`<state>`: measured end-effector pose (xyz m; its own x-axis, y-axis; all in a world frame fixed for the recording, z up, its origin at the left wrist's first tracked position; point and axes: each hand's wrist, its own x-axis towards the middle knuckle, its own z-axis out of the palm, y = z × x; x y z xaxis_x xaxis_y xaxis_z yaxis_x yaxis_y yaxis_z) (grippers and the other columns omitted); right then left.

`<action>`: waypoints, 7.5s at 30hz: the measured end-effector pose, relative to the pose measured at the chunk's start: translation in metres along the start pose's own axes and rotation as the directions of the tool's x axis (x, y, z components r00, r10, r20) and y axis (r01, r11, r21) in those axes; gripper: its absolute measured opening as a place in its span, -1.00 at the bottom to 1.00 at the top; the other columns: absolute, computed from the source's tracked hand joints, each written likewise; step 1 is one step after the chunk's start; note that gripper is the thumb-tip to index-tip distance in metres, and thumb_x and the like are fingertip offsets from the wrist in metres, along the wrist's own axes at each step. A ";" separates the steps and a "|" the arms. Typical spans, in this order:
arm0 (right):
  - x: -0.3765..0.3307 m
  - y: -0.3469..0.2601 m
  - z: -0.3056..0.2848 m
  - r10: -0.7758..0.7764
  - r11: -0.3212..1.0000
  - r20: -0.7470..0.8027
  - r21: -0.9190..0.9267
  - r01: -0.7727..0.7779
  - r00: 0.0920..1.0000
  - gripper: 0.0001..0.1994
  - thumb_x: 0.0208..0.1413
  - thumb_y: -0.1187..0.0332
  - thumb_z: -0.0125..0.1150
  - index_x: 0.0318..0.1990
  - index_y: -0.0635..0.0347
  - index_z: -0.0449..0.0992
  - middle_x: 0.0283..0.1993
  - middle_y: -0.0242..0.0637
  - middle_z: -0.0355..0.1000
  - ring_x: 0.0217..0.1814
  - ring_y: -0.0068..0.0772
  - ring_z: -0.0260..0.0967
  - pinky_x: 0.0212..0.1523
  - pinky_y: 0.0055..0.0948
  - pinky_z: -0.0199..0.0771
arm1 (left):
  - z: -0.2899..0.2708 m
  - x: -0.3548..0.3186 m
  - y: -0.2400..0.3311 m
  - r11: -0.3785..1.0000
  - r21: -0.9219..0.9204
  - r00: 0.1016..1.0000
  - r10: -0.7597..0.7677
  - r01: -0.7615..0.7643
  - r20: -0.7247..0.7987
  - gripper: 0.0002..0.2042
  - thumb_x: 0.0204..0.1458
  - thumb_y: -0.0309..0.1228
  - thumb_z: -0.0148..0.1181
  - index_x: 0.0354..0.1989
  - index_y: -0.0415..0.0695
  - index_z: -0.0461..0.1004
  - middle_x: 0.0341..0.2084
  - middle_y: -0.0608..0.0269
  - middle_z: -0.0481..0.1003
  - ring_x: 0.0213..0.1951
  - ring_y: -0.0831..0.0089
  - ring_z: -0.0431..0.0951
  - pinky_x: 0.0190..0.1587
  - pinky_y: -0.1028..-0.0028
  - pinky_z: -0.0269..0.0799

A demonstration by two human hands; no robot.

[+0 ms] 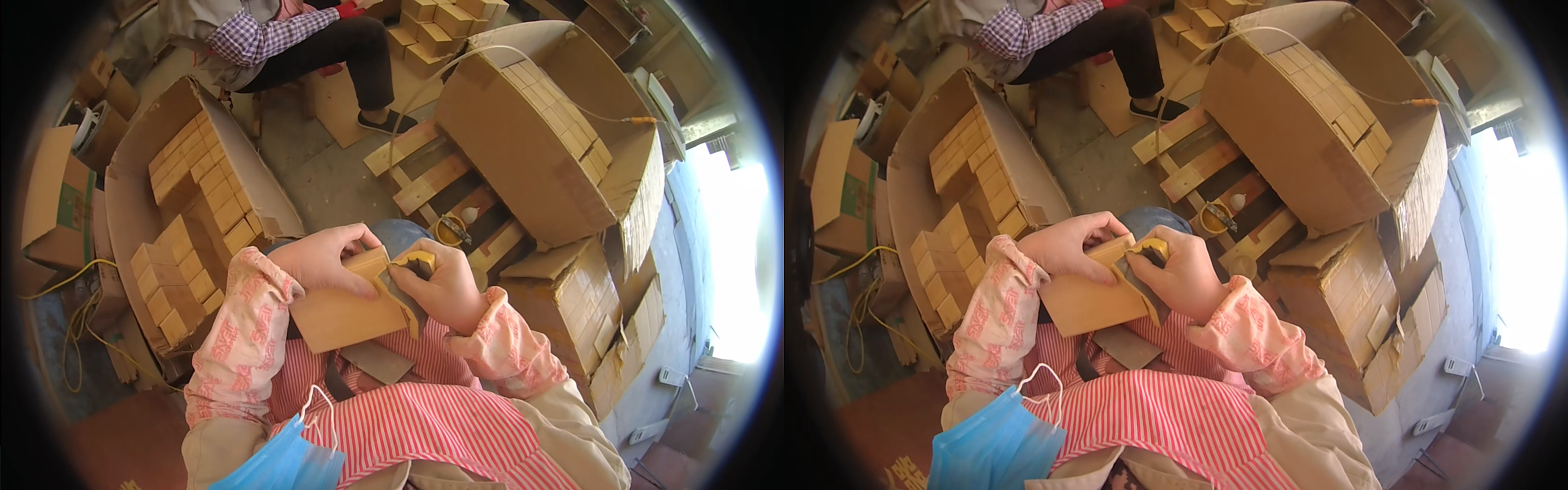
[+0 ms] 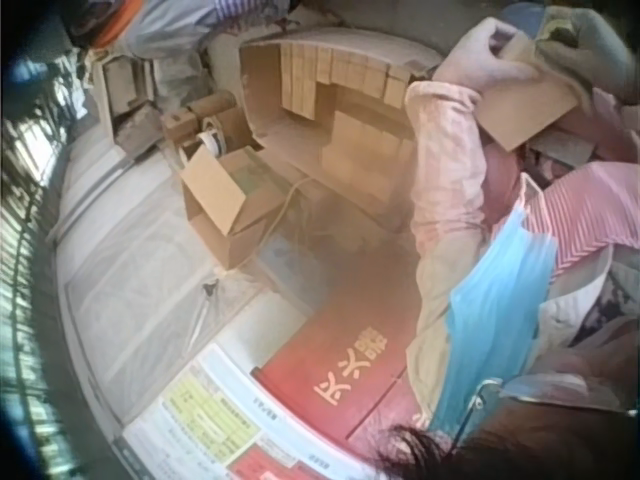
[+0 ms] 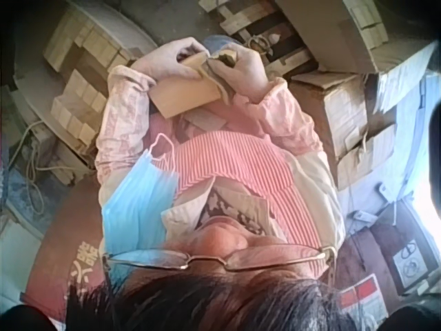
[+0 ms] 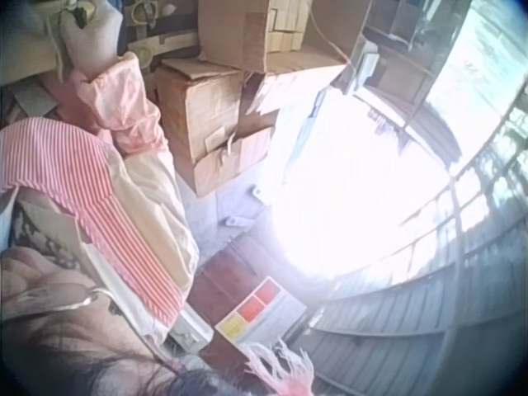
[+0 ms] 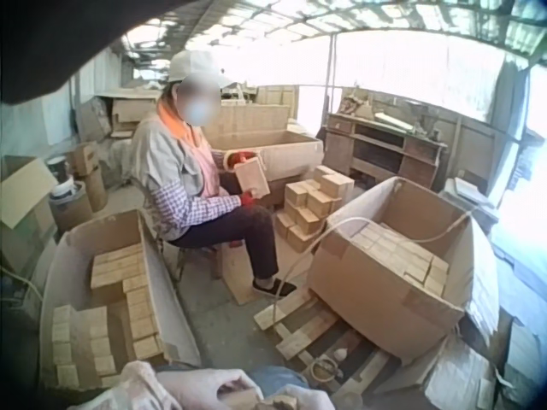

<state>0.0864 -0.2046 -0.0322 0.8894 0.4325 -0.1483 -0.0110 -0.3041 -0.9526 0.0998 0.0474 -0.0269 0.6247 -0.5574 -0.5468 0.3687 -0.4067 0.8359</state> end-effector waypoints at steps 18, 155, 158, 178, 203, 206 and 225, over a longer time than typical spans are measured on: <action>0.000 -0.002 0.002 0.112 0.994 0.023 -0.007 -0.111 0.993 -0.70 0.17 0.27 0.45 -0.16 0.39 0.63 -0.37 -0.16 0.62 -0.34 -0.48 0.55 -0.26 -0.38 0.58 | 0.002 -0.003 0.002 1.000 -0.009 1.000 -0.004 0.004 -0.015 -0.29 -0.08 -0.40 0.62 0.28 -0.16 0.38 0.03 0.20 0.56 0.11 0.43 0.53 0.25 0.39 0.40; 0.013 -0.060 0.008 0.052 0.454 0.183 0.872 -0.186 0.982 -0.31 0.44 -0.05 0.11 0.55 0.12 0.15 0.37 -0.20 0.44 0.36 -0.33 0.43 0.38 -0.22 0.41 | 0.111 -0.081 0.015 0.697 -0.180 0.648 0.495 -0.694 -0.579 0.11 0.18 0.20 0.36 0.61 -0.29 -0.15 0.49 -0.13 0.18 0.47 0.02 0.31 0.43 0.08 0.31; 0.019 -0.050 0.014 -0.025 0.605 0.142 0.790 -0.098 0.990 -0.16 0.46 0.05 0.16 0.66 0.20 -0.15 0.46 -0.17 0.29 0.40 -0.36 0.36 0.35 -0.33 0.43 | 0.104 -0.070 0.023 0.751 -0.332 0.731 0.280 -0.571 -0.622 -0.03 0.28 0.43 -0.10 0.61 -0.10 -0.01 0.38 0.10 0.39 0.27 0.21 0.56 0.11 0.27 0.59; -0.004 -0.025 -0.004 -0.826 0.405 -0.049 -0.744 0.531 0.561 -0.70 -0.26 0.33 0.54 -0.29 -0.19 0.62 -0.01 -0.48 0.44 0.16 -0.25 0.38 0.48 0.24 0.15 | 0.088 -0.014 0.006 0.509 -0.657 0.712 -0.116 -0.556 -0.692 -0.40 0.26 0.03 0.25 0.43 0.30 0.19 0.22 0.33 0.45 0.17 0.32 0.54 0.06 0.10 0.46; 0.009 0.054 -0.038 -0.647 0.403 0.224 -0.711 0.576 0.729 -0.91 0.02 0.34 0.43 -0.29 -0.07 0.74 -0.13 -0.55 0.57 0.11 -0.29 0.41 0.48 0.09 0.23 | 0.072 -0.002 -0.012 0.379 -0.817 0.773 -0.309 -0.434 -0.554 -0.35 0.16 0.22 0.27 0.31 0.14 0.36 0.19 0.23 0.49 0.23 0.18 0.46 0.24 -0.15 0.28; 0.005 0.054 -0.045 -0.626 0.495 0.195 -0.649 0.578 0.755 -0.92 0.10 0.33 0.41 -0.24 -0.08 0.74 -0.16 -0.56 0.61 0.06 -0.29 0.43 0.45 0.05 0.25 | 0.071 -0.001 -0.009 0.379 -0.818 0.774 -0.309 -0.433 -0.553 -0.35 0.16 0.22 0.27 0.31 0.14 0.35 0.20 0.22 0.49 0.23 0.16 0.46 0.24 -0.15 0.29; -0.008 0.069 -0.078 -0.400 0.836 -0.134 -0.458 0.301 0.907 -0.87 0.25 0.34 0.36 -0.18 0.17 0.72 -0.23 -0.23 0.66 -0.06 -0.12 0.55 0.15 -0.16 0.40 | 0.062 0.001 -0.015 0.328 -0.851 0.810 -0.298 -0.410 -0.505 -0.29 0.15 0.23 0.29 0.34 0.08 0.31 0.20 0.14 0.48 0.21 0.11 0.49 0.19 -0.16 0.34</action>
<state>0.1142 -0.2953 -0.0763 0.8719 0.4004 0.2818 0.4681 -0.5130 -0.7195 0.0525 0.0076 -0.0429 0.7436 0.0352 -0.6677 0.4509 0.7109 0.5397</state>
